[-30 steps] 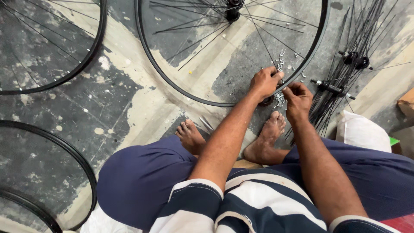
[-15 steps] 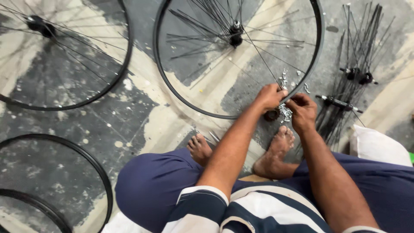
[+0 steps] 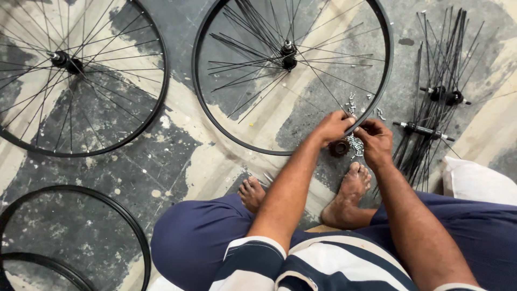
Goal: The person sits on the floor and assembles a bicycle wheel by inserting spokes into the hub and rim. They then attach a cassette to the hub and secure it with a lockring tool.
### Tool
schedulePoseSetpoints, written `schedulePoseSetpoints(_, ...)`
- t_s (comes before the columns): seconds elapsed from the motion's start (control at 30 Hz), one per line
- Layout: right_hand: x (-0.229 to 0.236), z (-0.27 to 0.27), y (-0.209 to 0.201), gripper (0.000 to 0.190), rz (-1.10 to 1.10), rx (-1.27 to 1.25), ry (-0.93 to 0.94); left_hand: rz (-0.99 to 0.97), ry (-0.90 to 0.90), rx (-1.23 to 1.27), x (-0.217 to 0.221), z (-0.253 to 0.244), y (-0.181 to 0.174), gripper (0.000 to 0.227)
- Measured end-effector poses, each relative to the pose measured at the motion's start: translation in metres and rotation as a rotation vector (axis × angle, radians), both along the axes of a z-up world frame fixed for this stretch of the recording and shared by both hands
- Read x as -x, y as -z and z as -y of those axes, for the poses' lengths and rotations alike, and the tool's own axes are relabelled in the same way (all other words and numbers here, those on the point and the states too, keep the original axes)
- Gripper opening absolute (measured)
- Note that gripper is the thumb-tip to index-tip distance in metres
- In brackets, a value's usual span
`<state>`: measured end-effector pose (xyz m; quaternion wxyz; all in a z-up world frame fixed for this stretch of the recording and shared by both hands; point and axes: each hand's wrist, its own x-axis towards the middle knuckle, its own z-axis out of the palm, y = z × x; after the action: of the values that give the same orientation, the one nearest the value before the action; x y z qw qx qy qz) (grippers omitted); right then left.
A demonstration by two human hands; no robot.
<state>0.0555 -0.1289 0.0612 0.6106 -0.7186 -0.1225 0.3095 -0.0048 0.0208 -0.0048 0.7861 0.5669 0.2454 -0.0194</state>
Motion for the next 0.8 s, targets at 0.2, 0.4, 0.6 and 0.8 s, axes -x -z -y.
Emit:
schedulePoseSetpoints(0.2, 0.002, -0.003, -0.005, 0.018, -0.010, 0.018, 0.014, -0.193, -0.038, -0.234, 0.005, -0.001, -0.028, 0.050)
schedulePoseSetpoints(0.4, 0.002, -0.004, -0.001, 0.019, -0.032, -0.046, 0.018, -0.261, 0.038, -0.557, -0.003, 0.005, -0.009, 0.054)
schedulePoseSetpoints(0.6, -0.001, 0.002, 0.009, 0.018, -0.010, -0.006, 0.015, -0.213, 0.059, -0.506, -0.005, 0.005, 0.008, 0.060)
schedulePoseSetpoints(0.8, -0.002, 0.001, 0.003, 0.021, -0.011, 0.048, 0.008, 0.032, -0.033, 0.066, 0.004, 0.002, 0.003, 0.047)
